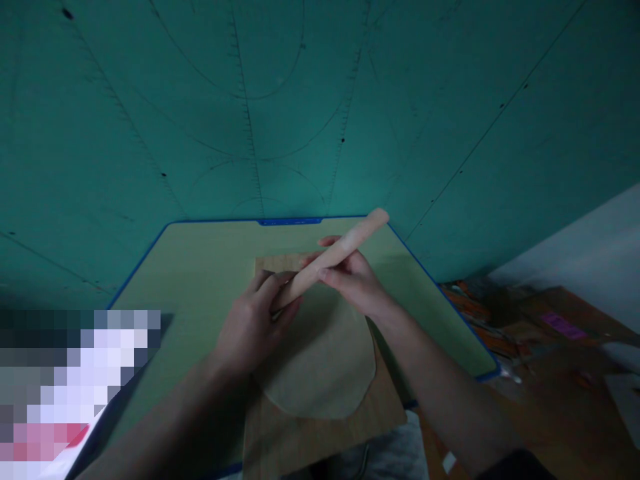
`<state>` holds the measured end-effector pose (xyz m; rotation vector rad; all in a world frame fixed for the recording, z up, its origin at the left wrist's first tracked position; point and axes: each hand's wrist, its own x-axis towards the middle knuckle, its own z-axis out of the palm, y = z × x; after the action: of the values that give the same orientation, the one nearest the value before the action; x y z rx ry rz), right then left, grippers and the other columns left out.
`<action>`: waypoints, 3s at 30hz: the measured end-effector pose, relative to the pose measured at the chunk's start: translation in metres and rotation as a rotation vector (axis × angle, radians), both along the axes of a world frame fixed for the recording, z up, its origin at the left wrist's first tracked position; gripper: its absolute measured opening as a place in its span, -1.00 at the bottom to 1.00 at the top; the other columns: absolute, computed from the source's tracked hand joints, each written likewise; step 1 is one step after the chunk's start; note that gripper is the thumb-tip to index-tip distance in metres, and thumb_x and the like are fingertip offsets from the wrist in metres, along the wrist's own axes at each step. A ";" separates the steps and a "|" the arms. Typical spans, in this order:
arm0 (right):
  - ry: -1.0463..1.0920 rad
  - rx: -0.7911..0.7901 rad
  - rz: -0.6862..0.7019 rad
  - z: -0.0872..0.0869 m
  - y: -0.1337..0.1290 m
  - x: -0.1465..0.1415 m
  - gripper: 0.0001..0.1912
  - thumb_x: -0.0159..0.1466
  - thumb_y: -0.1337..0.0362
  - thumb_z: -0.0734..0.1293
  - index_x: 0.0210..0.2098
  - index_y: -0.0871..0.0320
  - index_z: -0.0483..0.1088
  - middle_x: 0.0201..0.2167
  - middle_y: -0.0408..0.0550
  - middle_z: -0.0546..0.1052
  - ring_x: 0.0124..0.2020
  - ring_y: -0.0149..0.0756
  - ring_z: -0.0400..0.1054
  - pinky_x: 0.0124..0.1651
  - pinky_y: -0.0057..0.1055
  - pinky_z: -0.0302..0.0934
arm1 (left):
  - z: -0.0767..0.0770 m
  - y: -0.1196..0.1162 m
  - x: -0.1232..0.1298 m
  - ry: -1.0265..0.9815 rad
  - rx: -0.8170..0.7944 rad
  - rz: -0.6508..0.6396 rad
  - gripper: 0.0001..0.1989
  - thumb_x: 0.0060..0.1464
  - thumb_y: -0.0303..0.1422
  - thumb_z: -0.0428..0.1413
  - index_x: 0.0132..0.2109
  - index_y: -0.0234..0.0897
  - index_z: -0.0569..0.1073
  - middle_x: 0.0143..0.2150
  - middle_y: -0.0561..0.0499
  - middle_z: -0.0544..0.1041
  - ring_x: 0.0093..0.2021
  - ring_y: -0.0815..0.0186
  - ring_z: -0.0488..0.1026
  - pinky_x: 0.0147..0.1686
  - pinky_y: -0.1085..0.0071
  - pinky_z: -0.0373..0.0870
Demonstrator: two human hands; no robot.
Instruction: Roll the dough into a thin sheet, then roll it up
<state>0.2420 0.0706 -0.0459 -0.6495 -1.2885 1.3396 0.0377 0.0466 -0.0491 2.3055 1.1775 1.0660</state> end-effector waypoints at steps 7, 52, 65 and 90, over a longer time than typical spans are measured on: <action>0.022 0.017 0.066 0.004 -0.004 -0.001 -0.52 0.19 0.09 0.49 -0.01 -0.03 0.22 -0.17 -0.10 0.67 -0.04 -0.17 0.57 0.07 -0.11 0.43 | 0.001 -0.003 0.000 -0.015 -0.147 -0.038 -0.68 0.22 -0.25 0.08 0.08 -0.26 0.41 -0.30 0.01 0.61 -0.45 0.33 0.51 -0.46 0.46 0.36; 0.099 -0.042 -0.176 -0.004 -0.003 -0.010 -0.56 0.18 0.18 0.45 -0.05 -0.02 0.20 -0.20 -0.13 0.65 -0.10 -0.21 0.58 0.04 -0.13 0.46 | -0.002 -0.005 0.000 0.228 0.325 0.150 -0.65 0.36 -0.26 0.03 0.22 -0.06 0.49 -0.11 -0.05 0.57 -0.32 0.37 0.52 -0.42 0.51 0.37; 0.076 -0.093 -0.187 -0.002 -0.002 -0.008 -0.62 0.20 0.17 0.41 -0.04 0.03 0.26 -0.25 -0.11 0.66 -0.11 -0.16 0.59 0.00 -0.09 0.49 | 0.003 -0.007 0.005 0.001 -0.035 -0.066 -0.54 0.39 -0.23 -0.07 0.30 -0.32 0.37 0.05 -0.18 0.60 -0.07 0.19 0.59 -0.12 0.34 0.51; -0.009 0.036 -0.044 -0.004 0.002 0.001 -0.56 0.21 0.22 0.38 0.06 0.02 0.25 -0.20 -0.08 0.65 -0.05 -0.16 0.57 0.06 -0.09 0.46 | 0.011 -0.006 0.005 -0.121 -0.130 -0.162 -0.56 0.39 -0.23 -0.06 0.27 -0.34 0.40 -0.46 0.06 0.46 -0.17 0.21 0.56 -0.10 0.33 0.49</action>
<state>0.2426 0.0724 -0.0496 -0.6561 -1.2952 1.2760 0.0425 0.0406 -0.0382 2.1629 0.9667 1.0230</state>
